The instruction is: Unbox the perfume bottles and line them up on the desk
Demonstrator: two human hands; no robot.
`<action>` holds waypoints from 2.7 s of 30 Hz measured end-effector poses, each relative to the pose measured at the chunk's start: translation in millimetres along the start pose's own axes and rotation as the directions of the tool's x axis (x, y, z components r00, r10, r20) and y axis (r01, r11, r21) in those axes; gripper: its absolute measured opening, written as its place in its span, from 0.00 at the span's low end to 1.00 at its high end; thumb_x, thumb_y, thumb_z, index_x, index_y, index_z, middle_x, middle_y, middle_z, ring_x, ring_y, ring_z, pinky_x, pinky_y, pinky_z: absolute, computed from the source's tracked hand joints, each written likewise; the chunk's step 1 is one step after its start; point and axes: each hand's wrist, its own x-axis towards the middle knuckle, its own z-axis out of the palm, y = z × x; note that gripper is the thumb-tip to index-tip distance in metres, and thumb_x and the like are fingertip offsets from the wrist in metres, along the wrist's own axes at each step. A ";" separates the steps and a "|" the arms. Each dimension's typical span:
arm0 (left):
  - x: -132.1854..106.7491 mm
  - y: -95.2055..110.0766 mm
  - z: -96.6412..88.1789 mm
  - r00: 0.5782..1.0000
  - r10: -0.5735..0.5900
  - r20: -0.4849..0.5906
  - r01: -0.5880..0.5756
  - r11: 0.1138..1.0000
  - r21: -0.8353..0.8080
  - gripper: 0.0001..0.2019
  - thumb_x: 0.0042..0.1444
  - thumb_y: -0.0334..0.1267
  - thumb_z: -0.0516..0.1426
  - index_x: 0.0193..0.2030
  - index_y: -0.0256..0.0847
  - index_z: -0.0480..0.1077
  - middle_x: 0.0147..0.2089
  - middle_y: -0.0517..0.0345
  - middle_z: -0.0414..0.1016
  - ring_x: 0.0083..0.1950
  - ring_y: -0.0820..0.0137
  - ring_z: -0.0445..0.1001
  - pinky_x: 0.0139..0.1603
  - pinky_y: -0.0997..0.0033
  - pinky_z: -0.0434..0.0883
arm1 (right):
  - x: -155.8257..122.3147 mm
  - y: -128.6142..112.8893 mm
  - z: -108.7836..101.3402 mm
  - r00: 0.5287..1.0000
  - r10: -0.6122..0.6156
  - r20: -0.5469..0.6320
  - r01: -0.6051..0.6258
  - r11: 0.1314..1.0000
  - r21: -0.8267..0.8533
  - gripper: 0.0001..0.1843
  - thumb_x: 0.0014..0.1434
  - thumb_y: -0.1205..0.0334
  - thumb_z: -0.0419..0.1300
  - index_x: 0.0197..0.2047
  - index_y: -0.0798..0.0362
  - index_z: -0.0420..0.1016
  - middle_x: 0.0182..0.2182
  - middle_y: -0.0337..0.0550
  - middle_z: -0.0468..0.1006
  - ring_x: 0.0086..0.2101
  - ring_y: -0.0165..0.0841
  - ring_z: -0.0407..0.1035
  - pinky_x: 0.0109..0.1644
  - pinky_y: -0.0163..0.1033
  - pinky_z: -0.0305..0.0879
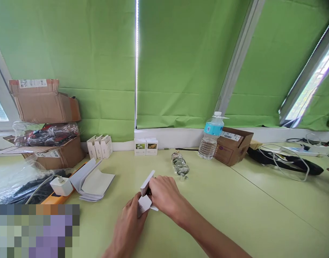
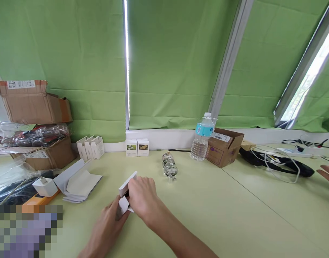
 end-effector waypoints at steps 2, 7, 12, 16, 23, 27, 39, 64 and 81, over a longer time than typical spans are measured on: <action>0.2 1.7 -0.8 1.000 -0.010 -0.018 0.011 0.999 0.053 0.14 0.60 0.39 0.51 0.53 0.45 0.63 0.42 0.55 0.78 0.46 0.64 0.76 0.41 0.71 0.66 | 1.4 0.3 1.3 1.000 -0.006 -0.003 0.006 1.000 0.025 0.08 0.47 0.69 0.58 0.28 0.49 0.78 0.29 0.42 0.81 0.31 0.34 0.74 0.26 0.37 0.44; -1.5 2.6 1.5 0.996 0.047 -0.075 -0.035 0.988 0.149 0.11 0.61 0.38 0.49 0.50 0.45 0.64 0.36 0.56 0.79 0.41 0.64 0.78 0.34 0.72 0.65 | 3.1 -1.5 4.9 0.997 -0.050 -0.056 0.050 0.999 -0.007 0.07 0.46 0.72 0.58 0.28 0.53 0.76 0.28 0.45 0.80 0.33 0.36 0.73 0.31 0.38 0.49; -0.6 1.8 2.1 0.994 0.063 -0.086 -0.043 0.975 0.217 0.09 0.60 0.37 0.50 0.47 0.44 0.64 0.36 0.57 0.79 0.37 0.64 0.78 0.30 0.72 0.64 | 6.6 -0.9 13.7 0.990 -0.104 -0.099 0.105 0.994 0.009 0.05 0.47 0.69 0.58 0.26 0.53 0.74 0.26 0.44 0.79 0.32 0.36 0.71 0.34 0.38 0.50; 0.4 2.3 0.7 0.992 0.090 -0.084 -0.064 0.961 0.268 0.08 0.58 0.35 0.52 0.45 0.42 0.65 0.38 0.54 0.79 0.37 0.64 0.78 0.31 0.71 0.65 | 9.4 2.9 19.6 0.982 -0.116 -0.150 0.117 0.993 -0.003 0.04 0.47 0.68 0.57 0.25 0.54 0.73 0.25 0.45 0.78 0.30 0.34 0.71 0.31 0.38 0.48; 0.2 -1.7 3.9 0.976 0.183 -0.122 -0.135 0.936 0.324 0.09 0.58 0.34 0.53 0.45 0.41 0.66 0.38 0.52 0.80 0.38 0.64 0.78 0.33 0.69 0.69 | 7.9 8.3 18.7 0.983 -0.118 -0.144 0.119 0.993 -0.004 0.04 0.46 0.68 0.57 0.23 0.54 0.71 0.24 0.45 0.77 0.27 0.33 0.70 0.28 0.38 0.44; 1.4 -7.1 6.6 0.960 0.227 -0.164 -0.160 0.925 0.345 0.08 0.57 0.35 0.54 0.44 0.42 0.67 0.38 0.52 0.80 0.37 0.64 0.79 0.32 0.70 0.70 | 7.5 8.0 16.6 0.982 -0.114 -0.151 0.118 0.993 0.018 0.04 0.48 0.67 0.56 0.25 0.54 0.73 0.26 0.45 0.78 0.30 0.34 0.71 0.29 0.38 0.47; 2.8 -2.4 4.6 0.978 0.164 -0.130 -0.110 0.933 0.342 0.08 0.58 0.36 0.53 0.44 0.42 0.67 0.37 0.53 0.79 0.37 0.64 0.78 0.32 0.70 0.69 | 12.7 8.5 19.1 0.987 -0.109 -0.119 0.113 0.993 0.023 0.06 0.47 0.67 0.58 0.28 0.54 0.76 0.27 0.47 0.79 0.30 0.35 0.71 0.29 0.37 0.49; 33.0 -26.7 -20.7 0.965 -0.135 -0.223 0.066 0.954 -0.294 0.22 0.54 0.46 0.58 0.53 0.43 0.60 0.48 0.50 0.77 0.49 0.59 0.76 0.45 0.59 0.72 | -15.8 62.7 -41.8 0.997 0.021 -0.080 0.009 0.934 0.356 0.09 0.48 0.64 0.55 0.21 0.54 0.72 0.16 0.37 0.62 0.18 0.25 0.53 0.20 0.34 0.39; 4.4 2.4 -32.7 0.871 0.253 -0.420 -0.199 0.965 0.168 0.12 0.58 0.49 0.54 0.31 0.43 0.60 0.31 0.61 0.67 0.33 0.69 0.68 0.36 0.70 0.65 | 8.3 28.7 14.9 0.989 -0.140 0.047 0.129 0.973 0.192 0.06 0.46 0.68 0.59 0.29 0.57 0.77 0.26 0.46 0.75 0.19 0.28 0.63 0.18 0.33 0.42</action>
